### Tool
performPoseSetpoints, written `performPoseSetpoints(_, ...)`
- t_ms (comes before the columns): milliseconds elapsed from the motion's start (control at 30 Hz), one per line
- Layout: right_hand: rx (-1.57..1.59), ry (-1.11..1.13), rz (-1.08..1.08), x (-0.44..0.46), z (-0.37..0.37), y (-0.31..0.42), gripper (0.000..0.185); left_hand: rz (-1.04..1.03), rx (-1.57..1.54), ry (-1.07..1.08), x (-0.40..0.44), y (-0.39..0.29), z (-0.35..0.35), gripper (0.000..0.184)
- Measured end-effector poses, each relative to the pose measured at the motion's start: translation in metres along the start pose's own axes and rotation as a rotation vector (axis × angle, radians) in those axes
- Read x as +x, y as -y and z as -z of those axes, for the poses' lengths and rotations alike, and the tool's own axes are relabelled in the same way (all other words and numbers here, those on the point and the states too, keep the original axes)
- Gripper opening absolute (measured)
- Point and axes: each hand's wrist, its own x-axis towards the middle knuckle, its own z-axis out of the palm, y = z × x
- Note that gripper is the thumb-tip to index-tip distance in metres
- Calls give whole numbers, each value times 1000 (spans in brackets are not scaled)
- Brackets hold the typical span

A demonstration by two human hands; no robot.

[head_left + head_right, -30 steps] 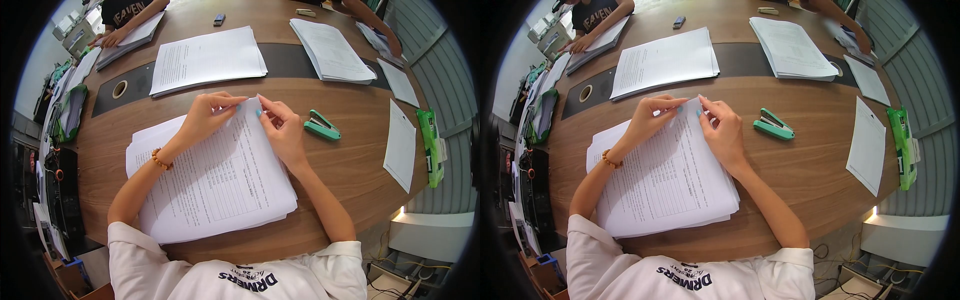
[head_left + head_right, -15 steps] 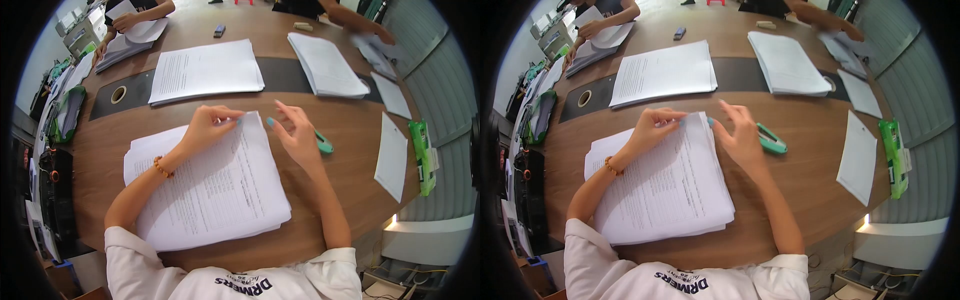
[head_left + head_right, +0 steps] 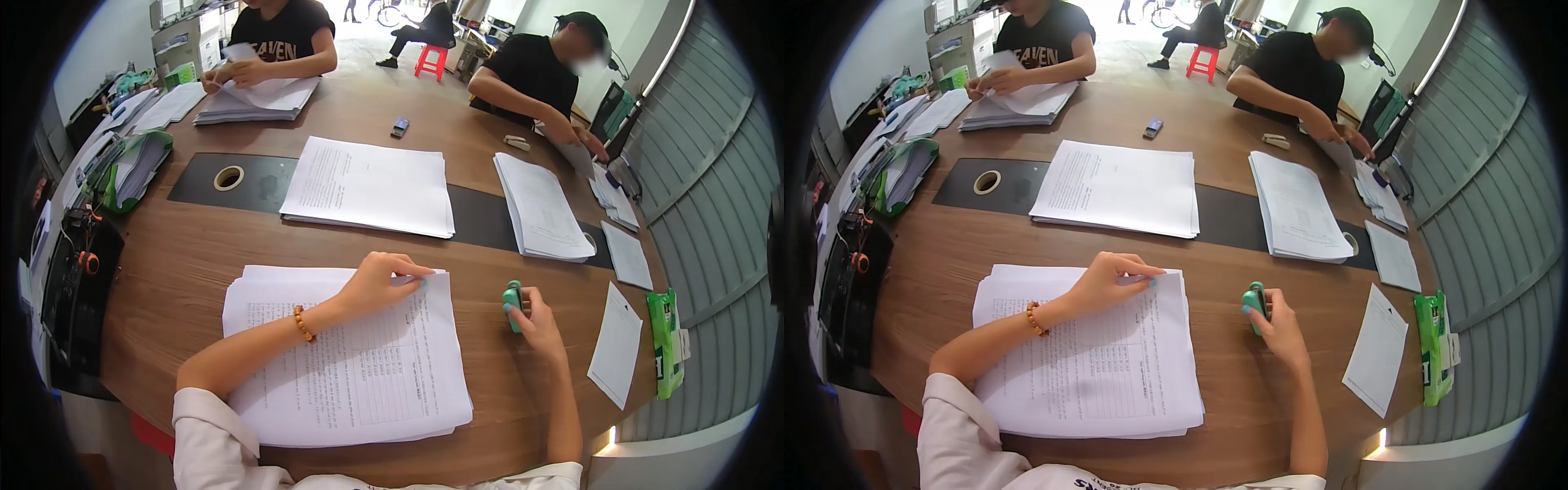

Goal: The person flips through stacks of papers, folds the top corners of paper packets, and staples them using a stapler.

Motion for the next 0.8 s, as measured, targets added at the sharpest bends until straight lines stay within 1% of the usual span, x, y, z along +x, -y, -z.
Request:
performPoseSetpoints(33,282,8,-63,4,1,2,31,-4,2,-10,0,0,0,27)
performPoseSetpoints(67,279,12,-57,7,1,6,31,-1,-5,-9,0,0,-1,27)
performPoseSetpoints(133,829,29,3,12,3,22,30,6,-16,-7,-1,0,-2,27)
performPoseSetpoints(167,884,58,111,17,3,24,31,-30,0,-22,-1,0,-2,27)
performPoseSetpoints(200,885,60,98,21,6,30,31,-64,13,-34,-1,1,-3,27)
performPoseSetpoints(267,635,125,72,27,14,43,33,-52,6,-35,-1,3,0,27)
performPoseSetpoints(300,634,123,33,29,15,49,33,-46,3,-38,-1,4,-2,27)
performPoseSetpoints(333,343,179,154,34,14,57,35,-67,-15,-67,-1,5,-4,28)
performPoseSetpoints(367,49,240,277,38,12,64,37,-37,-7,-44,-2,2,-3,27)
performPoseSetpoints(400,44,240,256,40,11,71,37,-16,6,-27,-1,-2,-1,27)
performPoseSetpoints(467,-167,296,393,45,7,86,35,-19,-3,-31,-1,-3,-2,26)
performPoseSetpoints(533,-189,296,401,50,4,97,35,-23,-2,-43,-1,-4,-2,25)
performPoseSetpoints(600,-236,372,481,54,3,103,37,-10,22,-32,-1,-5,-1,24)
performPoseSetpoints(700,-270,401,511,59,-2,106,38,9,28,-27,0,-5,-2,24)
performPoseSetpoints(800,-318,417,481,59,0,111,38,-36,20,-46,0,-3,-2,24)
